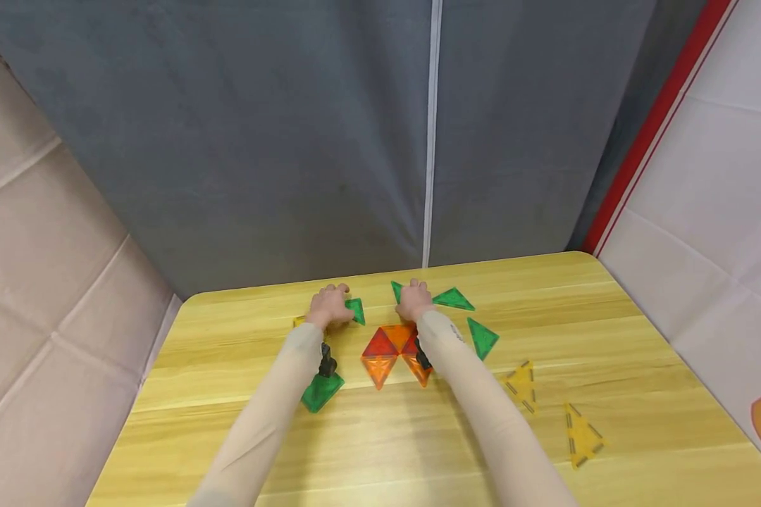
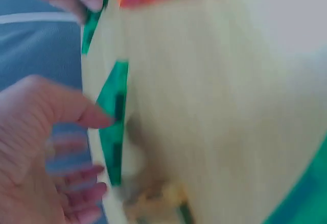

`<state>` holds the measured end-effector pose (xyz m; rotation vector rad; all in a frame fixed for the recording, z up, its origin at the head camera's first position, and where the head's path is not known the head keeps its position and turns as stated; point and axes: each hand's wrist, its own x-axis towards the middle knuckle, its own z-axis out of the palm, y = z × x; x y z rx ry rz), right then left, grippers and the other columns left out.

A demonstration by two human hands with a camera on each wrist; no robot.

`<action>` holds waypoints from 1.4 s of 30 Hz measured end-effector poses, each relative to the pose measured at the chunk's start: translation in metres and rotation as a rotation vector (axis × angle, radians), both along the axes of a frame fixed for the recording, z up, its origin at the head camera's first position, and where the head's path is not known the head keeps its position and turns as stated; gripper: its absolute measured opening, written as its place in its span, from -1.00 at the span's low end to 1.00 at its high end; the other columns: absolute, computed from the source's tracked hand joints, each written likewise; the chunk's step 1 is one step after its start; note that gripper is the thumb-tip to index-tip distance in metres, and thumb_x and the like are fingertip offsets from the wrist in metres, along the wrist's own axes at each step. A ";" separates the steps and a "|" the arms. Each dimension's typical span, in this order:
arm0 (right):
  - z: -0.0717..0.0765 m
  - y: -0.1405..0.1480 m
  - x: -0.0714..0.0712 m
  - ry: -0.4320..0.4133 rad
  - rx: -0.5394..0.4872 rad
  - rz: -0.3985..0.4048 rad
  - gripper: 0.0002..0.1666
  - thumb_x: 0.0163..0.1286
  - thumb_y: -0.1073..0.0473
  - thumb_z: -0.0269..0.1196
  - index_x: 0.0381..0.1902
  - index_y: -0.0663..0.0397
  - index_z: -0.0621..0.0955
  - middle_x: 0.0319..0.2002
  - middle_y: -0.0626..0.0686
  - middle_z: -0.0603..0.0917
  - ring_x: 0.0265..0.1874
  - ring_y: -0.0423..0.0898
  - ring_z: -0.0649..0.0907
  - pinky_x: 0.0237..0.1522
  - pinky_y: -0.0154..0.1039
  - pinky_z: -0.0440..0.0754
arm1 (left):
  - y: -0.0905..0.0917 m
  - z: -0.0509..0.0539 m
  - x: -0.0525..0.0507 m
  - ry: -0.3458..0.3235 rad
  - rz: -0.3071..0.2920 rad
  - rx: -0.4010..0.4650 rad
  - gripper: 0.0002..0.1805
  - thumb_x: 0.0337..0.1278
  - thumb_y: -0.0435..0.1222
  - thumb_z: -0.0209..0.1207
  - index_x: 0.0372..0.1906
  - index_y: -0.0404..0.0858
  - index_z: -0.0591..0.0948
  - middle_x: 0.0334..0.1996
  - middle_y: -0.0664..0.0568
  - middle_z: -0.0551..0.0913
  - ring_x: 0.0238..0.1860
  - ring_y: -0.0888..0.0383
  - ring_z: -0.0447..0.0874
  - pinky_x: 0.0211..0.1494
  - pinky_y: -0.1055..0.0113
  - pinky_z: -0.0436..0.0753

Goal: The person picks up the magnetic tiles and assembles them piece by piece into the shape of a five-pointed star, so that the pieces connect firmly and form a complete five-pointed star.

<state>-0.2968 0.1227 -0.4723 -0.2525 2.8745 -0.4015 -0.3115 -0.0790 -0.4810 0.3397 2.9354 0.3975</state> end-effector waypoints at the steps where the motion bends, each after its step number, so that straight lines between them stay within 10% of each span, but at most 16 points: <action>1: 0.000 0.000 0.000 0.000 0.001 0.001 -0.61 0.35 0.10 0.17 -0.03 0.32 0.55 0.03 0.35 0.34 0.05 0.31 0.32 -0.06 0.08 0.49 | -0.002 0.002 -0.001 -0.012 -0.047 -0.018 -0.37 -0.03 -0.23 0.20 0.26 -0.18 0.41 0.11 -0.21 0.42 0.04 -0.16 0.39 0.08 0.01 0.41; 5: -0.001 -0.001 -0.001 -0.005 0.015 0.006 -0.61 0.36 0.10 0.15 -0.02 0.32 0.54 0.05 0.34 0.33 0.07 0.31 0.31 -0.06 0.06 0.48 | -0.005 0.003 -0.001 -0.002 -0.189 -0.051 -0.38 0.05 -0.20 0.26 0.29 -0.02 0.44 0.18 -0.15 0.41 0.15 -0.18 0.28 0.17 -0.04 0.31; 8: -0.002 -0.002 -0.002 -0.013 0.023 0.008 -0.61 0.37 0.10 0.15 -0.01 0.32 0.54 0.05 0.33 0.33 0.06 0.30 0.30 -0.07 0.04 0.48 | -0.001 0.007 0.005 0.014 -0.169 -0.051 -0.48 0.12 -0.18 0.25 0.23 -0.08 0.50 0.11 -0.17 0.46 0.10 -0.14 0.35 0.12 0.00 0.38; 28: -0.003 -0.019 -0.002 -0.006 0.025 0.063 -0.47 0.37 0.04 0.17 0.18 0.26 0.45 0.12 0.34 0.31 0.10 0.30 0.29 -0.03 0.09 0.49 | 0.016 -0.006 0.011 0.089 0.343 0.195 -0.58 -0.05 -0.12 0.38 -0.28 -0.39 0.56 -0.38 -0.15 0.59 -0.39 -0.03 0.62 -0.35 0.16 0.62; 42: -0.005 -0.040 -0.002 0.024 -0.002 0.116 -0.42 0.33 0.04 0.22 0.21 0.23 0.46 0.10 0.31 0.37 0.09 0.26 0.35 -0.01 0.03 0.50 | 0.008 -0.001 0.010 -0.080 0.464 0.450 -0.73 0.08 -0.32 0.28 -0.19 -0.45 0.59 -0.51 -0.21 0.63 -0.74 0.07 0.61 -0.72 0.42 0.50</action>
